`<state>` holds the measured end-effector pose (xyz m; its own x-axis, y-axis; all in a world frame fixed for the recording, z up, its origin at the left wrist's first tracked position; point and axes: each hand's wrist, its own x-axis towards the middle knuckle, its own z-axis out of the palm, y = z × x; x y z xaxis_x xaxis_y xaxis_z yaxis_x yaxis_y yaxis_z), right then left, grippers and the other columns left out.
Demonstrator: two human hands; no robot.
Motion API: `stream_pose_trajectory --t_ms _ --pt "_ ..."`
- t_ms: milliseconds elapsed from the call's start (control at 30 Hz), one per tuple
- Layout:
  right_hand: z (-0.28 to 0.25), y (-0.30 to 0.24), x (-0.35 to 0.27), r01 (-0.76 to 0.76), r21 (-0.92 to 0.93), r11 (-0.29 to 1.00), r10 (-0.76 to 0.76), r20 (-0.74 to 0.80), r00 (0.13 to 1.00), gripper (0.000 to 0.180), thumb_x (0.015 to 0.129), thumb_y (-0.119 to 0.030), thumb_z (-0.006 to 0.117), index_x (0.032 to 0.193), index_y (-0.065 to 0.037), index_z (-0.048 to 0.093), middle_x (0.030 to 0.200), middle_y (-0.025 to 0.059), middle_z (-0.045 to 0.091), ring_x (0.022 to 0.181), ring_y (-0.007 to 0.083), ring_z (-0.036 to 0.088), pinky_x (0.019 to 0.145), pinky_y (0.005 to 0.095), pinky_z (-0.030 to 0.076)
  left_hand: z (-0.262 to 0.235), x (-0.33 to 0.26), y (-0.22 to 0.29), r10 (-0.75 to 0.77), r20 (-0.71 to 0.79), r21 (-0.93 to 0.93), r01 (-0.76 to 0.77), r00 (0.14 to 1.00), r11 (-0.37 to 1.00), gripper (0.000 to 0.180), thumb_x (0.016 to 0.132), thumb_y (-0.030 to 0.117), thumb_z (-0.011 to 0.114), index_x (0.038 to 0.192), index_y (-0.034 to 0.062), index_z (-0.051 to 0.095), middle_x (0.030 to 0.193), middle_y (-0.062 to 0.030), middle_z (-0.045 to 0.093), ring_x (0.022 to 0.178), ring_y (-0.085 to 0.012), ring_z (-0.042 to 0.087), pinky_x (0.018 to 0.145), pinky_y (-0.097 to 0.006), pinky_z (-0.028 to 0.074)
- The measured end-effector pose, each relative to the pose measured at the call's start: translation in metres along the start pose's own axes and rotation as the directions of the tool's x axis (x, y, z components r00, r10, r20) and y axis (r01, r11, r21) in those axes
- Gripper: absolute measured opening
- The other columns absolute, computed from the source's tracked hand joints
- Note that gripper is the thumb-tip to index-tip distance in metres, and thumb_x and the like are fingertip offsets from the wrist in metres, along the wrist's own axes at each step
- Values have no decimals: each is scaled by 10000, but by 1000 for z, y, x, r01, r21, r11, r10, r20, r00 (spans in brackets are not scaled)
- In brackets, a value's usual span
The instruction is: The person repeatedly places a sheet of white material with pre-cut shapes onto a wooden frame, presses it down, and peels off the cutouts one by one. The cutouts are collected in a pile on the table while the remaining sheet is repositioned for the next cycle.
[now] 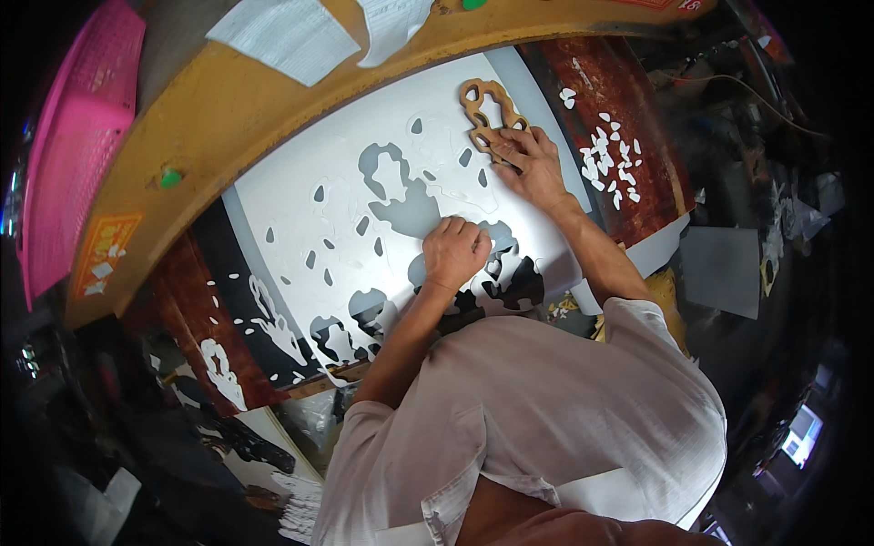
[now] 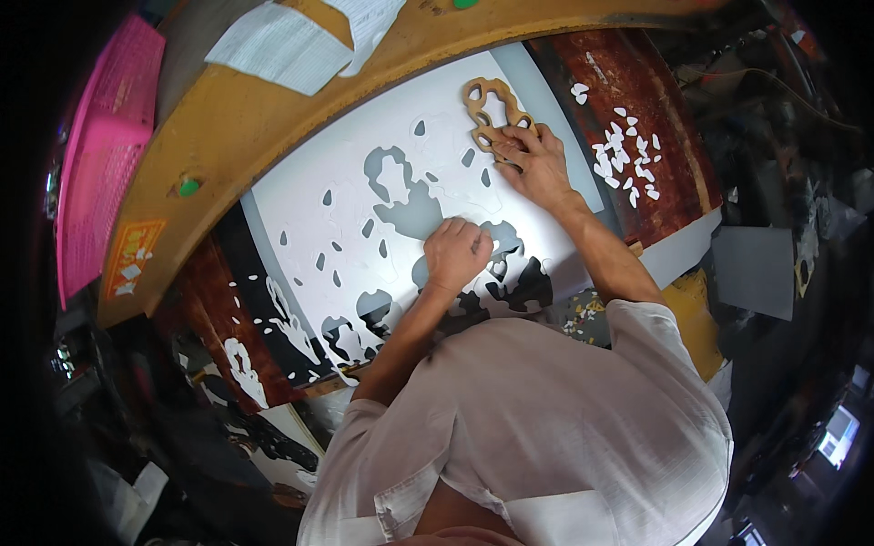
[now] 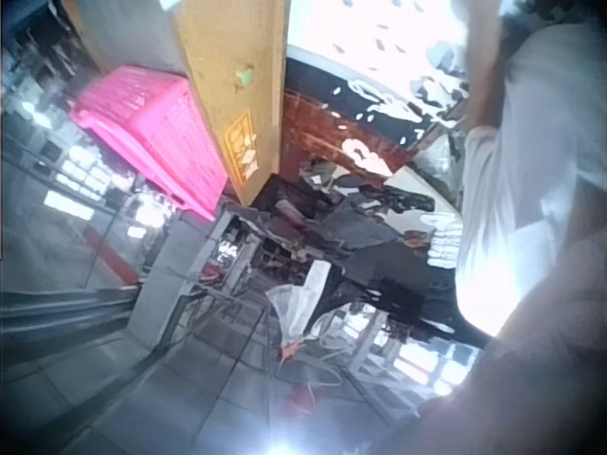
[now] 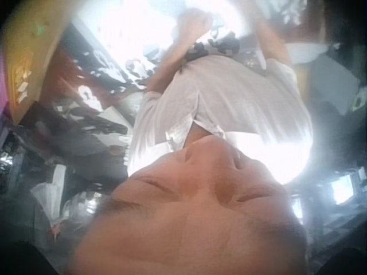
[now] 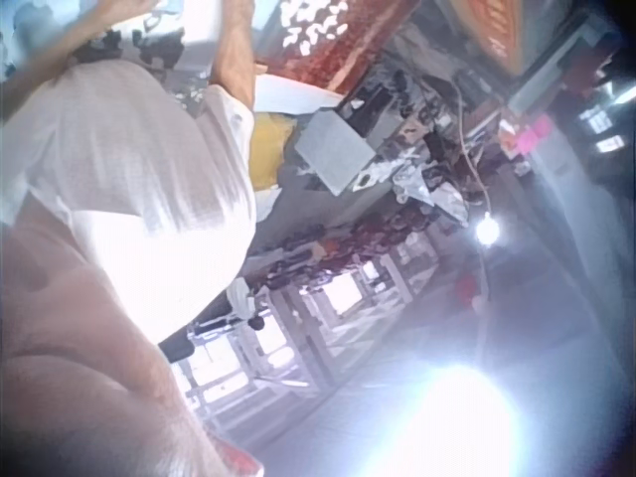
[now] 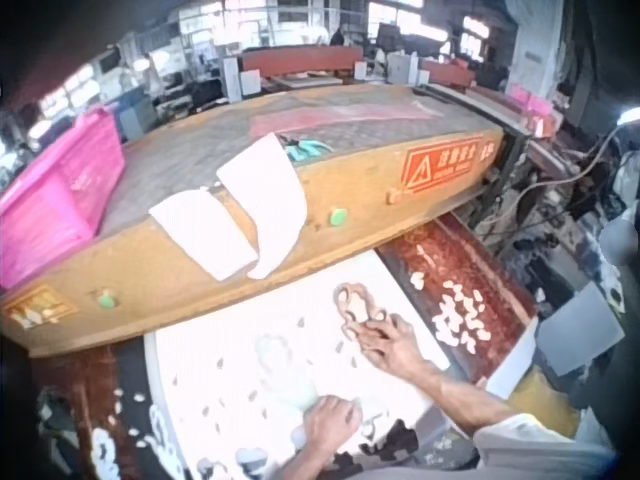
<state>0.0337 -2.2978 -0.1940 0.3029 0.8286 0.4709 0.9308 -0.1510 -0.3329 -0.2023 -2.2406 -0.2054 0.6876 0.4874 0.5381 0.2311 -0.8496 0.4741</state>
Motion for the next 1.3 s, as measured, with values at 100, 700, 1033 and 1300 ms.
stream_pose_trajectory --t_ms 100,700,1033,1300 --pt "7 -4 -1 -8 3 1000 8 -41 999 402 782 -220 869 1181 -197 821 1357 9 661 1220 363 561 1014 499 474 0 1 0 -3 41 42 1 999 999 184 799 152 745 698 93 603 739 -79 609 734 -297 638 608 -430 536" --pt "-75 -34 -160 -397 681 616 497 55 866 524 932 -153 756 1424 -26 632 1119 158 738 1057 339 687 962 416 549 3 3 21 58 95 244 -80 994 966 229 889 177 716 723 93 583 751 -92 628 697 -355 622 630 -467 516" --pt "-136 -75 -148 16 271 962 49 -231 972 839 936 -221 718 1599 81 303 1177 232 689 1077 414 639 936 490 491 10 -134 102 -17 -20 294 22 1000 956 169 909 159 696 1040 60 737 1131 -115 678 1050 -362 587 945 -486 485" --pt "-67 -8 -237 106 185 977 -60 -236 970 435 895 -217 752 1276 -24 670 1076 164 692 1054 393 633 948 516 493 19 -149 113 -284 76 385 235 956 893 197 872 221 724 1032 108 735 1084 -135 728 1001 -375 696 841 -497 566"
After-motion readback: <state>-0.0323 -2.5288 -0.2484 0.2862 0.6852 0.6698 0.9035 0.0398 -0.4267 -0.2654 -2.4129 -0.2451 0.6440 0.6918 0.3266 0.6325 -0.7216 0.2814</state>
